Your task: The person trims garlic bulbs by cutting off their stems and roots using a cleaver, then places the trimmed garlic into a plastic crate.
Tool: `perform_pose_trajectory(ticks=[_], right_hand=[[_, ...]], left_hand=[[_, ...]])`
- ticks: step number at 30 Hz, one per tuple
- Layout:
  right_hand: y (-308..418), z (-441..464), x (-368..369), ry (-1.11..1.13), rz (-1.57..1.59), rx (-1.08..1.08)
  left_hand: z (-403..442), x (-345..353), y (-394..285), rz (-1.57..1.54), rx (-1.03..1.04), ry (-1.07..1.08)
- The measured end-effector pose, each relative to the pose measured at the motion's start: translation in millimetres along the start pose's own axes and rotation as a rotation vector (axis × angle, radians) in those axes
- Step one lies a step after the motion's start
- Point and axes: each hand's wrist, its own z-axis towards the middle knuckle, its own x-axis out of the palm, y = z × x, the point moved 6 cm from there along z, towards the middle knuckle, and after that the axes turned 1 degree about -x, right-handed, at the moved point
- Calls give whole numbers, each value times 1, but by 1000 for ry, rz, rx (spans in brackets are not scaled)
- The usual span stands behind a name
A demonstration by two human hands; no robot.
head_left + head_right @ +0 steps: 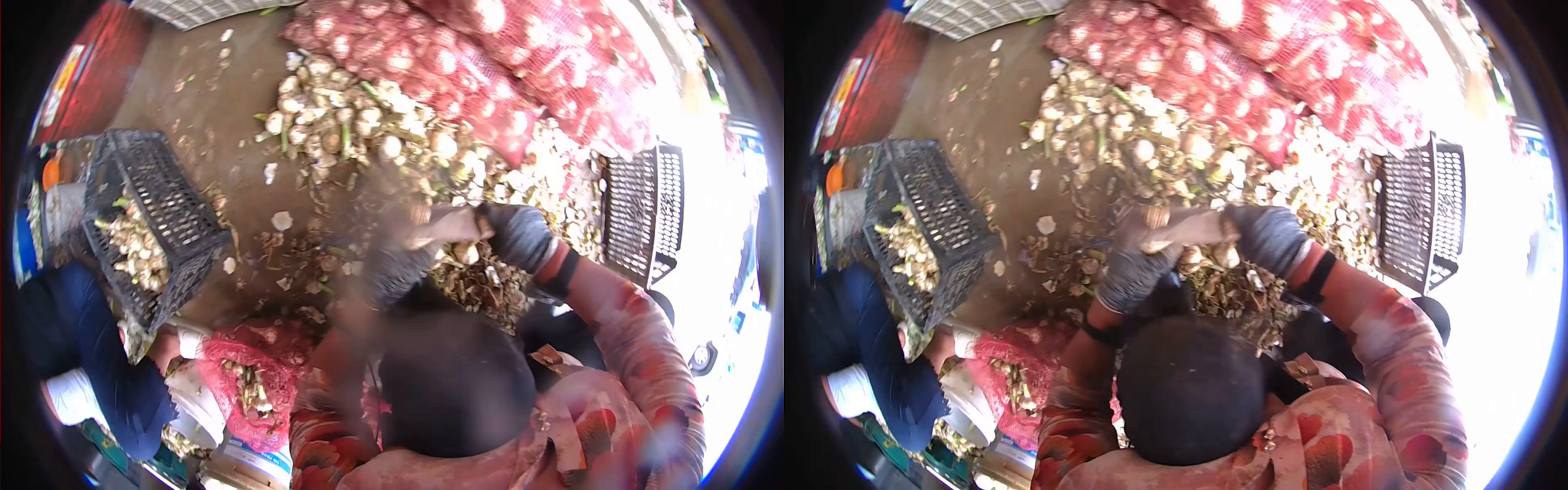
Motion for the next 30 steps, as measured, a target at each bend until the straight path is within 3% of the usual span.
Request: perform_pose_trajectory(ticks=[1,2,4,7,8,10,13,17,20,21,22,23,25,26,28,30], right_hand=[[-43,-1,16,-92,51,136],[-103,-9,45,-120,184,257],[-113,-30,18,-89,-85,355],[-101,-48,-12,-267,280,370],[-96,-47,-17,-282,228,392],[-93,-44,-17,-227,146,379],[-65,-36,-26,-157,95,409],[-59,-38,-13,-119,104,328],[-64,-38,-6,-86,146,384],[-59,-37,-11,-79,129,380],[-55,-35,-15,-70,115,369],[-62,-37,-9,-33,76,351],[-69,-41,-12,-27,64,345],[-73,-41,-14,-40,59,336],[-76,-36,-15,-41,45,376],[-82,-32,-5,-67,75,416]], left_hand=[[-18,-2,19,146,-32,-70],[-26,2,21,45,-80,-42],[-29,-24,15,-81,-59,-149],[-15,-75,52,-306,-287,-335],[-6,-94,65,-437,-360,-406],[5,-148,89,-217,-214,-640],[24,-227,165,-1,-209,-782],[52,-264,152,200,-199,-758],[87,-266,139,39,-158,-704],[90,-263,98,111,-172,-702],[82,-266,81,212,24,-811],[72,-270,55,226,26,-846],[34,-314,-21,561,149,-1087],[10,-331,-53,824,150,-1310],[-17,-355,-94,1532,-240,-1454],[-1,-334,-97,1913,-137,-1202]])
